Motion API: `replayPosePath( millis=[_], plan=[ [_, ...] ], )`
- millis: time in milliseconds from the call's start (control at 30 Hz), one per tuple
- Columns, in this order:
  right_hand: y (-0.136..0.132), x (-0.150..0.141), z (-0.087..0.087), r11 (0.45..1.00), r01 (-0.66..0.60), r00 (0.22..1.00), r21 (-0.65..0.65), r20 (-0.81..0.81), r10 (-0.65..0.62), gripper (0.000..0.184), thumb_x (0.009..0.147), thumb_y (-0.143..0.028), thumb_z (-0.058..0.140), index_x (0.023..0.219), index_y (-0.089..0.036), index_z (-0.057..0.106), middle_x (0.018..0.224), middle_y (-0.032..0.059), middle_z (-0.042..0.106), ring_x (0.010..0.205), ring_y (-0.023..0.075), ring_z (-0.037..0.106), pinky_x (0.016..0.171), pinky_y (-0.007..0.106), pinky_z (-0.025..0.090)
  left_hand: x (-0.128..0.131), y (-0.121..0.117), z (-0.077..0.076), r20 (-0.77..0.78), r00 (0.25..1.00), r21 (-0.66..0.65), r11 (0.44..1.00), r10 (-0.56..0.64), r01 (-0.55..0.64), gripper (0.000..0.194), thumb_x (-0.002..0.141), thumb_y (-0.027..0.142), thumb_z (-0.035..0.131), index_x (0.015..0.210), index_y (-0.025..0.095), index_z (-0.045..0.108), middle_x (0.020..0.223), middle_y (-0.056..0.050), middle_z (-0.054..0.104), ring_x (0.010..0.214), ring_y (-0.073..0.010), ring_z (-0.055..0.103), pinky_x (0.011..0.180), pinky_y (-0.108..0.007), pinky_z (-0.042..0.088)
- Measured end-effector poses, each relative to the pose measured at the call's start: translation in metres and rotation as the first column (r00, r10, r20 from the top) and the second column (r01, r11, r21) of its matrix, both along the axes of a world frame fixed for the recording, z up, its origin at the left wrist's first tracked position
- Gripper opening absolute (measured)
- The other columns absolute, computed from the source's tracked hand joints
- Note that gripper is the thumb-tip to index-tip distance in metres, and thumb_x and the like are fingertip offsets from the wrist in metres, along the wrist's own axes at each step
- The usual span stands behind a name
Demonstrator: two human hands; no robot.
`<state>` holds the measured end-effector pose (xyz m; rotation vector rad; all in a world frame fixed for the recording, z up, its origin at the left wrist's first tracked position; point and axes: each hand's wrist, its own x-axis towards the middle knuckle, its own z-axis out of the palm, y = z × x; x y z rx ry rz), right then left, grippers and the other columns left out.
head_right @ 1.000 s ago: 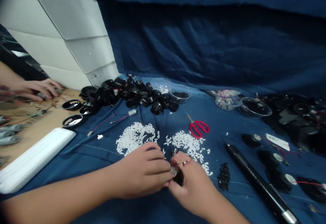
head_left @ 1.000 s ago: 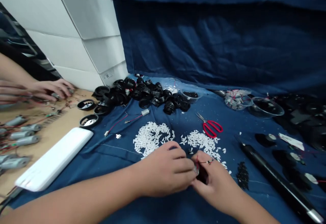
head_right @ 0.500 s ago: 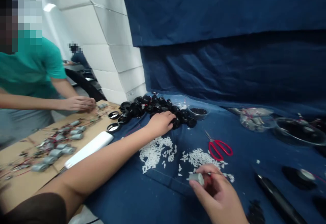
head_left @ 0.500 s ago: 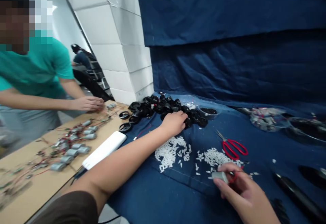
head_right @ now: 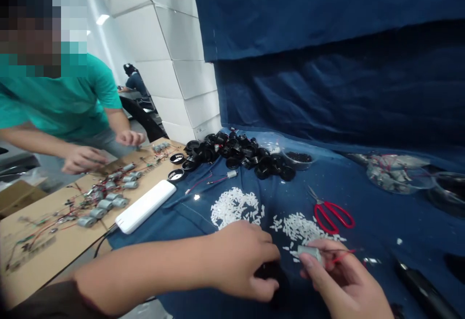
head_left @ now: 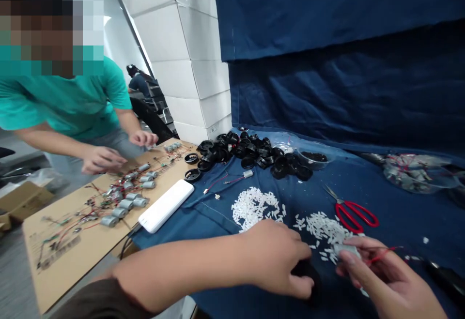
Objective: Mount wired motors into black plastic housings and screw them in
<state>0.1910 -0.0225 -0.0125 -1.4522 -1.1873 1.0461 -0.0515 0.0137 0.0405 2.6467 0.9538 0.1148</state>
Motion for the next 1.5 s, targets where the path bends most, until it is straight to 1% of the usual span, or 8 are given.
replayPosePath(
  millis=[133,233,400,533,700,967,1200,1500],
  plan=[
    [-0.005,-0.009,0.017,0.993,-0.072,0.992,0.092,0.112,0.062,0.043,0.077,-0.053,0.087,0.095,-0.016,0.073,0.067,0.0022,0.064,0.052,0.0152,0.061,0.049,0.023,0.054,0.0,0.003,-0.014,0.079,0.997,0.001,1.0,-0.017,0.017,0.037,0.096,0.054,0.066,0.109,0.021,0.076,0.098,-0.008,0.075,0.089,-0.0282,0.071,0.08,-0.042,0.056],
    [-0.006,-0.012,0.027,0.982,-0.089,0.988,0.166,0.143,0.065,0.035,0.076,-0.043,0.088,0.071,-0.017,0.065,0.087,0.0073,0.069,0.063,0.0133,0.064,0.057,0.023,0.056,-0.003,0.006,-0.016,0.183,0.983,-0.054,0.998,-0.027,0.037,0.054,0.093,0.063,0.07,0.124,0.019,0.071,0.111,-0.009,0.073,0.101,-0.0301,0.069,0.092,-0.045,0.054],
    [-0.01,-0.011,0.034,0.979,-0.195,0.977,0.066,0.099,0.188,0.027,0.082,-0.031,0.085,0.105,-0.022,0.074,0.073,-0.0031,0.06,0.062,0.0099,0.059,0.058,0.019,0.054,-0.005,0.009,-0.026,0.176,0.984,-0.066,0.996,-0.041,0.054,0.061,0.081,0.063,0.084,0.12,0.02,0.068,0.108,-0.006,0.07,0.098,-0.0295,0.067,0.086,-0.044,0.051],
    [-0.016,-0.013,0.035,0.934,-0.338,0.921,0.114,0.243,0.304,0.023,0.09,-0.026,0.079,0.112,-0.026,0.073,0.088,-0.0016,0.068,0.074,0.0114,0.067,0.068,0.023,0.057,-0.002,0.007,-0.032,0.16,0.986,-0.037,0.998,-0.038,0.045,0.053,0.083,0.062,0.081,0.113,0.019,0.069,0.104,-0.005,0.069,0.094,-0.0282,0.065,0.083,-0.044,0.05],
    [-0.016,-0.015,0.034,0.872,-0.45,0.79,0.193,0.541,0.288,0.024,0.088,-0.025,0.081,0.109,-0.026,0.072,0.08,-0.0053,0.066,0.076,0.0113,0.065,0.073,0.025,0.053,-0.001,0.003,-0.032,0.199,0.979,-0.032,0.998,-0.047,0.055,0.04,0.085,0.045,0.074,0.115,0.019,0.069,0.109,-0.006,0.069,0.097,-0.0273,0.064,0.085,-0.044,0.049],
    [-0.017,-0.016,0.031,0.881,-0.442,0.775,0.169,0.566,0.28,0.027,0.088,-0.031,0.083,0.079,-0.021,0.059,0.088,0.0007,0.068,0.083,0.0152,0.066,0.073,0.029,0.054,0.001,0.003,-0.033,0.22,0.975,-0.052,0.997,-0.037,0.049,0.04,0.082,0.048,0.078,0.108,0.019,0.066,0.105,-0.006,0.068,0.095,-0.0269,0.062,0.082,-0.041,0.047],
    [-0.017,-0.015,0.031,0.829,-0.526,0.746,0.191,0.572,0.341,0.023,0.091,-0.025,0.081,0.111,-0.025,0.071,0.102,0.0011,0.069,0.087,0.0147,0.068,0.082,0.032,0.059,0.0,0.003,-0.035,0.24,0.969,-0.054,0.996,-0.057,0.072,0.039,0.083,0.042,0.077,0.115,0.019,0.07,0.109,-0.006,0.068,0.096,-0.0265,0.064,0.085,-0.042,0.05],
    [-0.019,-0.014,0.032,0.823,-0.55,0.7,0.144,0.617,0.36,0.022,0.094,-0.03,0.081,0.113,-0.025,0.072,0.105,0.002,0.071,0.096,0.0161,0.07,0.083,0.032,0.059,-0.002,0.005,-0.036,0.251,0.965,-0.064,0.994,-0.075,0.093,0.044,0.083,0.043,0.077,0.119,0.019,0.07,0.113,-0.007,0.07,0.1,-0.0276,0.065,0.09,-0.043,0.051]
  ],
)
